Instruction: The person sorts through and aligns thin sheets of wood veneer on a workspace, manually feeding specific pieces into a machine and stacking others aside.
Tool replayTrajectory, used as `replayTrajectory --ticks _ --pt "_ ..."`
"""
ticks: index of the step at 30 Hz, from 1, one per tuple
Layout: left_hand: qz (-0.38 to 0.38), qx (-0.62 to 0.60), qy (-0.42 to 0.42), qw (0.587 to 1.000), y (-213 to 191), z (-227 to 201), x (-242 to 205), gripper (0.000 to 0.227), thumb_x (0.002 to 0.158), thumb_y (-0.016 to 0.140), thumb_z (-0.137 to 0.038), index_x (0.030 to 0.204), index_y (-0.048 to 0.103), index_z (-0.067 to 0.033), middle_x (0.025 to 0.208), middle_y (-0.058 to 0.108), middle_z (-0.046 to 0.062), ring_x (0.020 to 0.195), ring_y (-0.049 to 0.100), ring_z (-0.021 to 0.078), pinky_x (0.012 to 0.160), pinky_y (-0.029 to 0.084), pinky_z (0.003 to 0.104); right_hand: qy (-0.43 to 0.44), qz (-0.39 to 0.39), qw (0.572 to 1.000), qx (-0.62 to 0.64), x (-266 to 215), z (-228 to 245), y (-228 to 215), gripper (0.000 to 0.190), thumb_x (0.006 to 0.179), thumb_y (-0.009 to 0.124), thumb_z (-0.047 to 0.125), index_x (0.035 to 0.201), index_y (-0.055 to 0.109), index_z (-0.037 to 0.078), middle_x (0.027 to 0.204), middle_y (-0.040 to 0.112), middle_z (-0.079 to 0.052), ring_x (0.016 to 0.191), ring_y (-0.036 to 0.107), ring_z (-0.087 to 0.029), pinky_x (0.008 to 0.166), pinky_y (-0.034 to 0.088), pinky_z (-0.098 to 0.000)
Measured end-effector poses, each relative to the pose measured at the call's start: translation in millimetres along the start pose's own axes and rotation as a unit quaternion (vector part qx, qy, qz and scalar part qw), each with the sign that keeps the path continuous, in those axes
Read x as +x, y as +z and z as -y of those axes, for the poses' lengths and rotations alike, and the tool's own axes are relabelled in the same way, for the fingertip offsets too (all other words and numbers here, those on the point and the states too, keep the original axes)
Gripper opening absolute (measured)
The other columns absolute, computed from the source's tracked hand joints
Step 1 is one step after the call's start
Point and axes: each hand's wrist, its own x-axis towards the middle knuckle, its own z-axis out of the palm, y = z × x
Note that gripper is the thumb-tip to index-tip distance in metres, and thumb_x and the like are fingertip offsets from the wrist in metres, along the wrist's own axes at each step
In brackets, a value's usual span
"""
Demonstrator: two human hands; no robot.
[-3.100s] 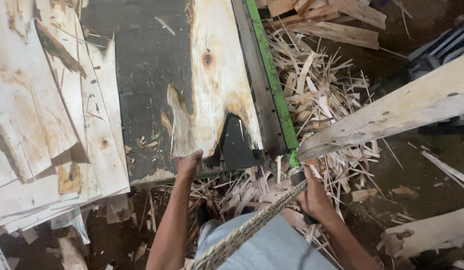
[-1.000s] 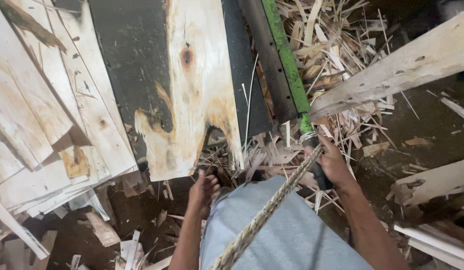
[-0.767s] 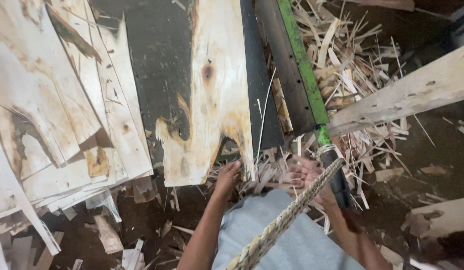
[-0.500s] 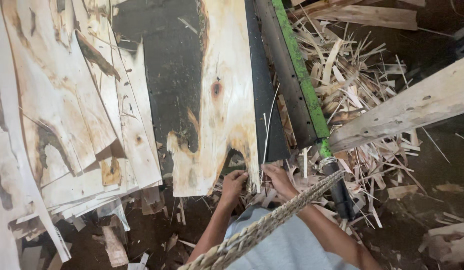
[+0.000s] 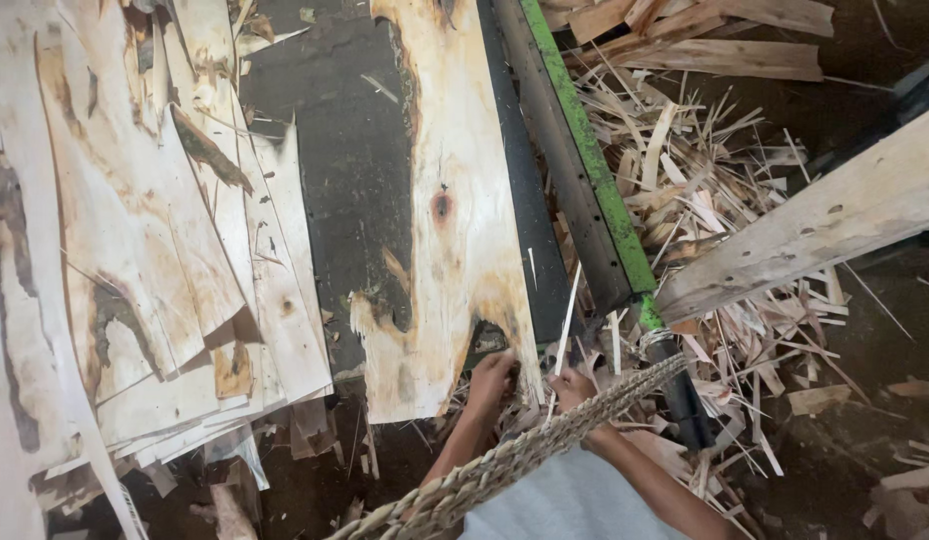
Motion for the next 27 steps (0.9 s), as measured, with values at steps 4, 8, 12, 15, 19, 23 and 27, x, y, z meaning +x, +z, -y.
replayTrajectory --ticks 4,8,12,15,19,23,27 --pt "0.041 0.111 0.077 0.990 7.0 11.8 35.1 0.021 0.093 0.072 -0.015 0.083 0.067 0.0024 0.063 0.058 0.003 0.051 0.049 0.0115 0.046 0.035 0.028 -0.041 0.024 0.999 -0.002 5.0 -15.9 -2.4 0.029 0.102 0.056 0.027 0.098 0.064 -0.001 0.070 0.055 -0.004 0.060 0.056 -0.016 0.056 0.050 -0.0363" --pt "-0.096 0.127 0.184 0.970 14.0 21.9 49.4 0.018 0.086 0.077 -0.014 0.085 0.071 0.0026 0.065 0.062 0.001 0.057 0.054 0.0093 0.050 0.042 0.026 -0.028 -0.009 0.999 -0.037 28.5 -80.7 -17.9 0.035 0.097 0.062 0.028 0.107 0.061 -0.005 0.087 0.062 -0.012 0.076 0.064 -0.023 0.068 0.055 -0.0389" --pt "-0.091 0.068 0.152 0.982 1.7 -29.3 22.9 0.024 0.089 0.069 -0.020 0.093 0.063 0.0031 0.061 0.054 0.007 0.046 0.049 0.0179 0.041 0.041 0.033 0.140 -0.066 0.969 -0.192 16.5 -133.1 -59.8 0.050 0.088 0.070 0.031 0.122 0.060 -0.005 0.109 0.070 -0.024 0.097 0.071 -0.035 0.082 0.058 -0.0436" --pt "-0.110 0.157 0.149 0.970 7.4 -56.4 -1.9 0.026 0.088 0.071 -0.023 0.101 0.063 -0.0008 0.067 0.060 0.002 0.050 0.055 0.0123 0.044 0.044 0.032 0.122 -0.126 0.936 -0.307 16.7 -134.6 -69.5 0.081 0.078 0.085 0.034 0.138 0.046 -0.003 0.121 0.066 -0.027 0.111 0.066 -0.039 0.093 0.054 -0.0454" --pt "-0.109 0.226 0.242 0.937 21.7 -68.2 -29.0 0.029 0.089 0.073 -0.022 0.093 0.065 0.0054 0.066 0.060 0.005 0.049 0.055 0.0113 0.044 0.045 0.032 -0.175 -0.005 0.983 -0.054 34.3 -90.2 -34.8 0.052 0.085 0.067 0.032 0.127 0.063 0.000 0.129 0.067 -0.024 0.121 0.062 -0.037 0.103 0.050 -0.0443" --pt "-0.072 0.268 0.177 0.944 23.2 -71.3 -67.9 0.029 0.089 0.076 -0.021 0.091 0.063 0.0055 0.068 0.058 0.008 0.052 0.053 0.0140 0.047 0.045 0.035 -0.033 0.200 0.947 0.250 36.0 -10.4 12.5 0.071 0.094 0.059 0.051 0.144 0.053 0.001 0.137 0.063 -0.023 0.121 0.064 -0.032 0.101 0.055 -0.0429" --pt "0.025 0.458 0.129 0.879 10.3 -84.6 -106.1 0.039 0.094 0.065 -0.036 0.099 0.079 -0.0007 0.071 0.073 0.019 0.058 0.070 0.0234 0.057 0.052 0.036 -0.055 0.180 0.970 0.153 40.8 31.9 33.5 0.062 0.104 0.066 0.036 0.150 0.055 -0.004 0.128 0.049 -0.055 0.100 0.029 -0.069 0.089 0.029 -0.0733"
